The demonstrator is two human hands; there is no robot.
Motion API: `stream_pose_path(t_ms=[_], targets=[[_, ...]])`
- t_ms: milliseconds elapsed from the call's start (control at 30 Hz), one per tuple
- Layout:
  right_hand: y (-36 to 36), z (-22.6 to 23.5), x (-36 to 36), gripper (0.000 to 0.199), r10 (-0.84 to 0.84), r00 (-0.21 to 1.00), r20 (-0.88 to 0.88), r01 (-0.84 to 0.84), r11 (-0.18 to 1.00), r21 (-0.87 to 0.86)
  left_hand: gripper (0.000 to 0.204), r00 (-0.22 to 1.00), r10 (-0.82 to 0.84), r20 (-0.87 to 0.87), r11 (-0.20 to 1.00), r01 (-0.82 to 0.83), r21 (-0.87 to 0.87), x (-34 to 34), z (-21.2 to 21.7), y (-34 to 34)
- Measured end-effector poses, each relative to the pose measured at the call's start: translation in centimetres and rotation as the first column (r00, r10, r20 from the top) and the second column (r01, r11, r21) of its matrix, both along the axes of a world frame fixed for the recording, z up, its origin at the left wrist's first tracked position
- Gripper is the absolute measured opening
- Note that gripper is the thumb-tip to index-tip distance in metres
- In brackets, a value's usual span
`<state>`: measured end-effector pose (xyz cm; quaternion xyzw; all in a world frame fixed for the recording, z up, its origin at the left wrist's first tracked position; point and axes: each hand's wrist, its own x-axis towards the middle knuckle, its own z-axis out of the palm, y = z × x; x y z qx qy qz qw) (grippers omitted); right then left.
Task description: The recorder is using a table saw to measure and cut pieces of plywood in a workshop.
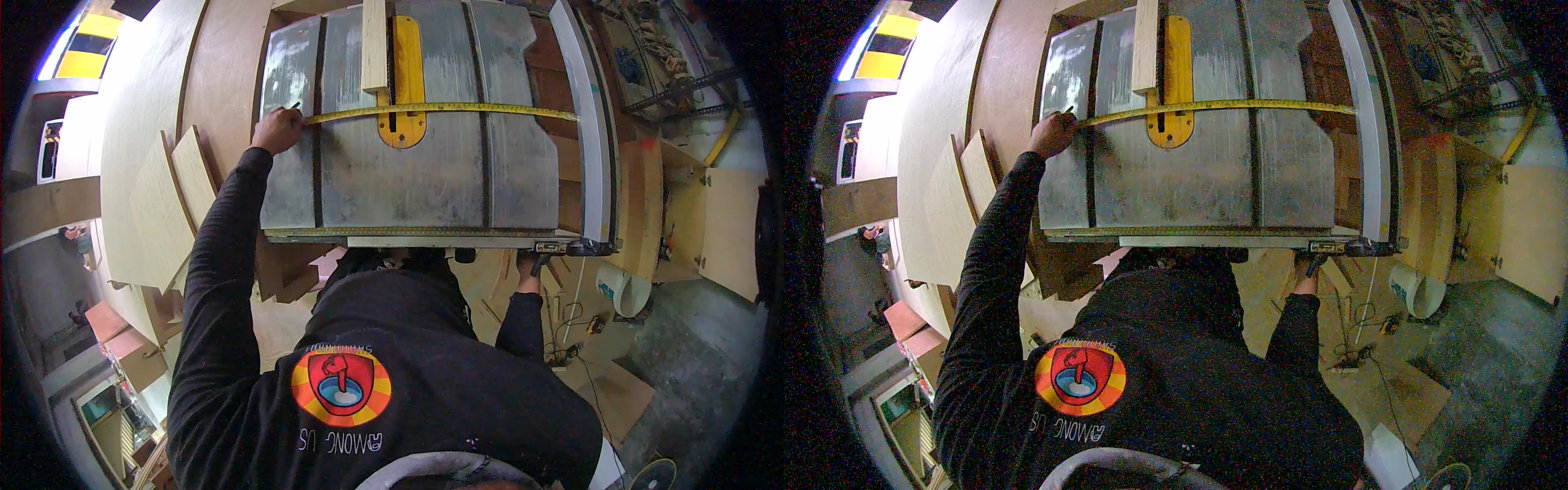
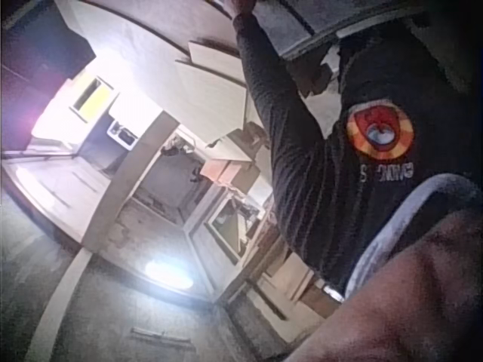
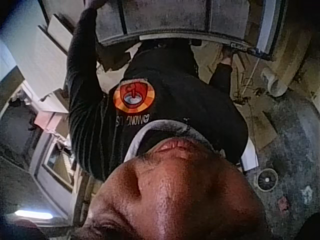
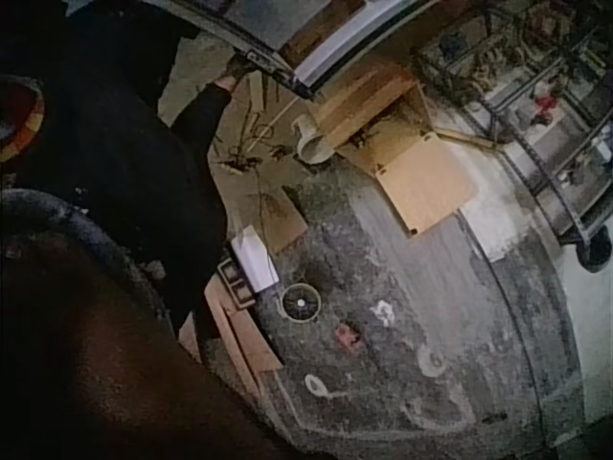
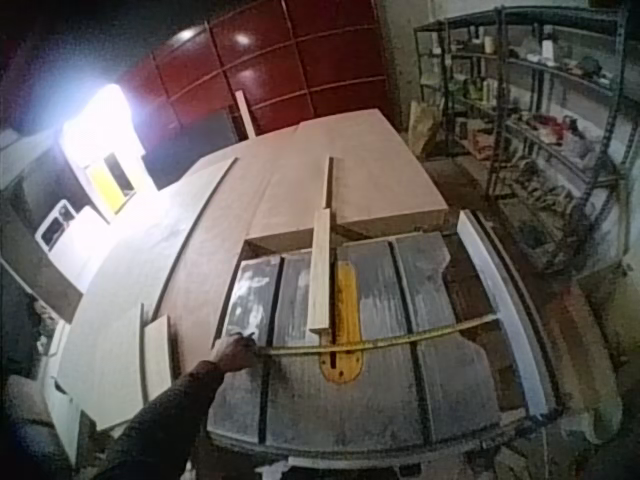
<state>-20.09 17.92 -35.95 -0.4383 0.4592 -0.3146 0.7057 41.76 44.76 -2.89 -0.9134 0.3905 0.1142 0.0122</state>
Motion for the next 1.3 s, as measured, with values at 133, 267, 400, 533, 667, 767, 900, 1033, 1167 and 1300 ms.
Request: stream_pose_path(t_ms=[133, 267, 400, 533, 667, 767, 900, 1033, 1167, 1300], targets=[[0.1, 0.5, 0.3, 0.049, -0.023, 1.000, 0.010, 0.023, 0.999, 0.022, 0.026, 1.000, -0.008, 0.003, 1.000, 0.008, -0.020, 0.1, 0.0, -0.2], [-0.2, 0.9, 0.7, 0.049, -0.046, 0.999, 0.020, 0.045, 0.998, 0.046, 0.019, 0.989, -0.114, 0.089, 0.987, 0.123, -0.104, 0.6, -1.1, 0.2], [-0.1, 1.4, 0.9, 0.049, -0.061, 0.998, 0.032, 0.059, 0.996, 0.073, 0.020, 0.982, -0.145, 0.125, 0.983, 0.157, -0.093, 1.6, -2.6, 1.1], [0.4, 1.8, 0.8, 0.049, -0.085, 0.996, 0.040, 0.081, 0.992, 0.098, 0.020, 0.983, -0.137, 0.123, 0.984, 0.149, -0.096, 1.5, -2.7, 1.0], [0.8, 2.2, 1.1, 0.049, -0.106, 0.993, 0.052, 0.098, 0.987, 0.124, 0.019, 0.986, -0.128, 0.109, 0.984, 0.139, -0.108, 1.2, -2.0, 1.0], [0.7, 2.5, 1.2, 0.050, -0.129, 0.990, 0.053, 0.121, 0.983, 0.141, 0.018, 0.993, -0.090, 0.073, 0.990, 0.097, -0.104, 0.2, -0.9, 0.2], [1.0, 3.0, 1.3, 0.050, -0.150, 0.987, 0.064, 0.138, 0.976, 0.167, 0.018, 0.996, -0.072, 0.061, 0.992, 0.078, -0.102, 0.0, -0.4, 0.2], [1.5, 3.5, 1.3, 0.050, -0.175, 0.982, 0.071, 0.158, 0.969, 0.192, 0.018, 0.995, -0.075, 0.061, 0.992, 0.080, -0.095, 0.0, -0.4, 0.1], [1.3, 4.0, 1.7, 0.050, -0.197, 0.977, 0.080, 0.176, 0.960, 0.217, 0.017, 0.995, -0.076, 0.067, 0.990, 0.083, -0.111, 0.3, -0.8, 0.5], [1.4, 4.4, 1.7, 0.050, -0.222, 0.971, 0.084, 0.197, 0.950, 0.240, 0.017, 0.995, -0.074, 0.062, 0.992, 0.080, -0.101, 0.3, -0.8, 0.3]])
